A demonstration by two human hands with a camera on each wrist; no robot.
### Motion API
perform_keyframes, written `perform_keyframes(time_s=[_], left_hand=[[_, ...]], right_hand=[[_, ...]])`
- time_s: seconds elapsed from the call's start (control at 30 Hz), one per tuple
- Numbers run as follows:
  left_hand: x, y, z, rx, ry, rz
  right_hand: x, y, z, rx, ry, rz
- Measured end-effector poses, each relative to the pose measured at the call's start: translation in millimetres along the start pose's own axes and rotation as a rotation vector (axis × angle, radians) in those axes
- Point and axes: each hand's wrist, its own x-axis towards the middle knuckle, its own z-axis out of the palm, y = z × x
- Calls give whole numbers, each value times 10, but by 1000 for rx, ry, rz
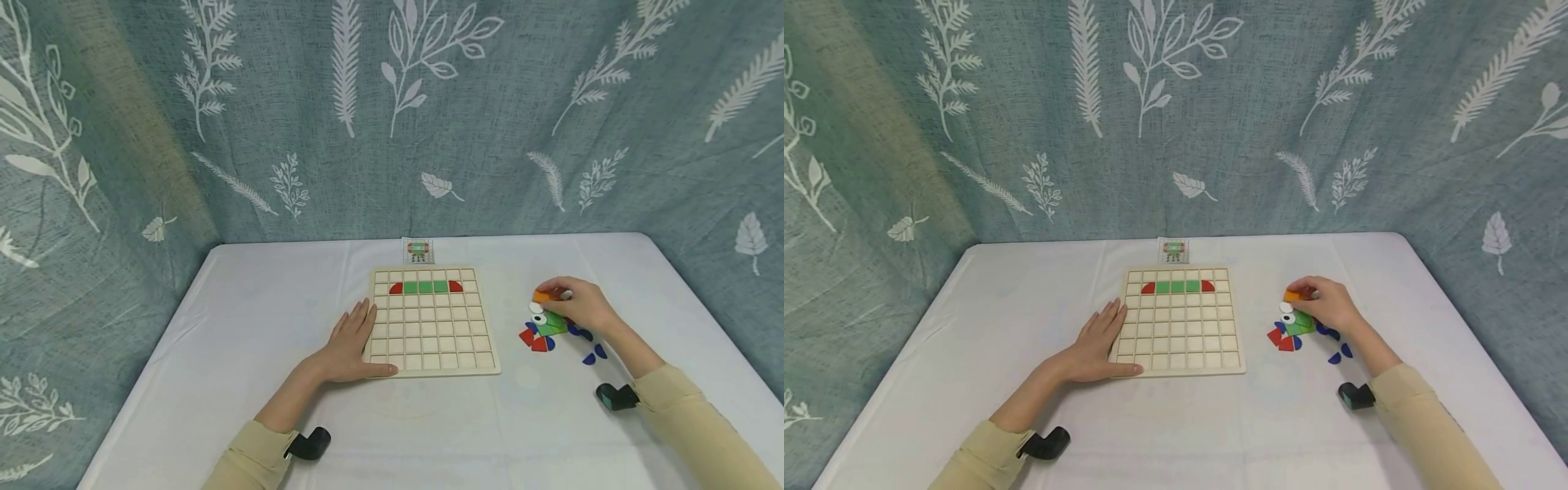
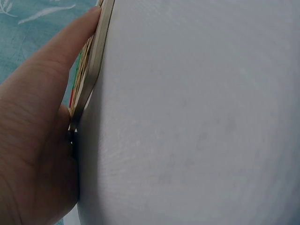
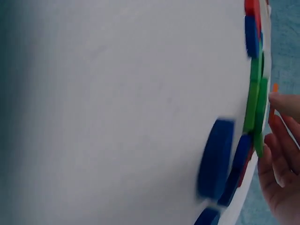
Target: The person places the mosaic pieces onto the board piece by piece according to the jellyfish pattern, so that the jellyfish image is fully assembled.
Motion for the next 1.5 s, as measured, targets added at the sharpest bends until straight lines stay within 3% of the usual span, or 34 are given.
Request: perform_keyframes(time_s=[0.23, 0.5, 0.6, 0.8, 1.07, 1.37, 1.5], left_hand=[[1, -2, 3, -6, 4, 5], [-1, 10, -3, -4, -7, -9], [-6, 16, -7, -5, 0, -2], [-6, 22, -13, -7, 1, 0], [-3, 31, -20, 4, -6, 1], [-1, 31, -25, -1, -7, 4], [-2, 33, -28, 1, -8, 3]], right_hand=[[114, -232, 149, 124, -11, -13], [293, -522, 436, 276, -78, 29], [361, -609, 539, 280, -92, 9], [461, -758, 687, 225, -116, -106], [488, -840, 738, 170, -136, -226], [517, -848, 778, 174, -120, -298], [492, -863, 759, 198, -120, -277]])
